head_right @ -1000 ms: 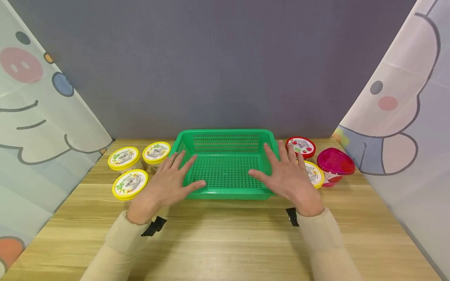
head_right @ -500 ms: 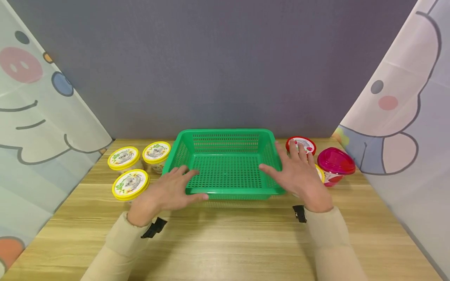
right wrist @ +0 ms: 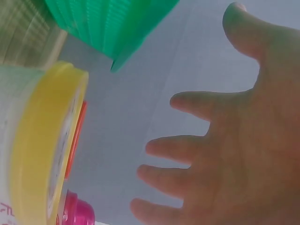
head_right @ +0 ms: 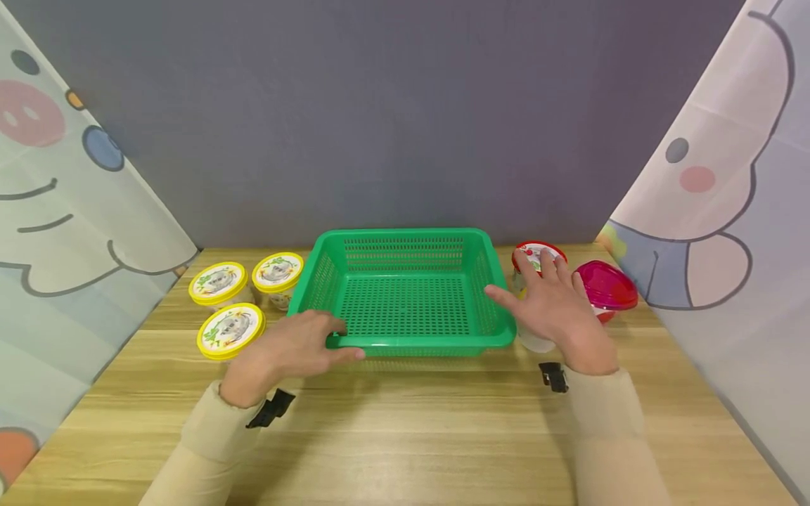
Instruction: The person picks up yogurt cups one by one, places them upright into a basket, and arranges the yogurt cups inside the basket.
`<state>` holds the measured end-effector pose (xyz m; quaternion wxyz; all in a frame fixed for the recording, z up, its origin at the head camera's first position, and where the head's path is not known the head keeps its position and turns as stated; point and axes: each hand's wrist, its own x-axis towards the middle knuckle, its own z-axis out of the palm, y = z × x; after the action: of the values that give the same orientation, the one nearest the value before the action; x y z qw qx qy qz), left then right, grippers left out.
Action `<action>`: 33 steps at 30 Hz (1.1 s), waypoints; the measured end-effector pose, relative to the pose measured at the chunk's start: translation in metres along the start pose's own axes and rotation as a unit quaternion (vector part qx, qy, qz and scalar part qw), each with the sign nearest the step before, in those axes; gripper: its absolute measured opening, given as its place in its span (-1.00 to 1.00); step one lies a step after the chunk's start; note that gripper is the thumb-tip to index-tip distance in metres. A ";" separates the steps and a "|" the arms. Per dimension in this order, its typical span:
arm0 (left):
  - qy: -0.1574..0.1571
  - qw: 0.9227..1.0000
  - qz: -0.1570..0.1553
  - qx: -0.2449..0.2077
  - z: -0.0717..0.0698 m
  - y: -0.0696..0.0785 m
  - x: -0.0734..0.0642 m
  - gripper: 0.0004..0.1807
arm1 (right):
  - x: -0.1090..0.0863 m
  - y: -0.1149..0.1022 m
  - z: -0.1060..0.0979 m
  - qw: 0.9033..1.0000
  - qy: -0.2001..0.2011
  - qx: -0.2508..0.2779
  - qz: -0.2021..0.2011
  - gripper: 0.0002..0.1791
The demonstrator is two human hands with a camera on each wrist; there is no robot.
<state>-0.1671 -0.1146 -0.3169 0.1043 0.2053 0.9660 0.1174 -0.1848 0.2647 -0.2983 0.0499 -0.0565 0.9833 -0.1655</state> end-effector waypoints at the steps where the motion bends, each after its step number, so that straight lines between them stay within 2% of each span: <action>1: 0.000 1.000 0.001 0.002 0.000 0.000 0.000 -0.38 | 0.000 0.001 -0.001 1.000 0.001 0.001 0.002 0.12; 12: 0.000 1.000 0.013 0.000 -0.003 0.002 -0.001 -0.43 | -0.002 0.017 -0.011 1.000 0.014 0.002 0.026 0.12; 20: -0.004 1.000 0.015 -0.006 -0.002 0.001 0.003 -0.50 | -0.003 0.035 -0.014 0.996 0.079 -0.011 0.025 0.08; 24: -0.001 1.000 0.020 -0.005 -0.001 0.000 0.003 -0.44 | -0.004 0.043 -0.014 0.995 0.091 -0.011 0.034 0.07; 29: 0.013 0.999 0.031 0.005 0.003 -0.004 -0.001 -0.38 | -0.002 0.049 -0.013 0.994 0.091 -0.003 0.052 0.11; 33: 0.051 0.996 0.066 0.027 0.010 -0.010 -0.003 -0.40 | 0.000 0.054 -0.012 0.993 0.097 -0.004 0.064 0.10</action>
<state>-0.1659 -0.1226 -0.3291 0.0412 0.2648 0.9573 0.1079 -0.1908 0.3188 -0.3051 -0.0352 0.0228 0.9857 -0.1629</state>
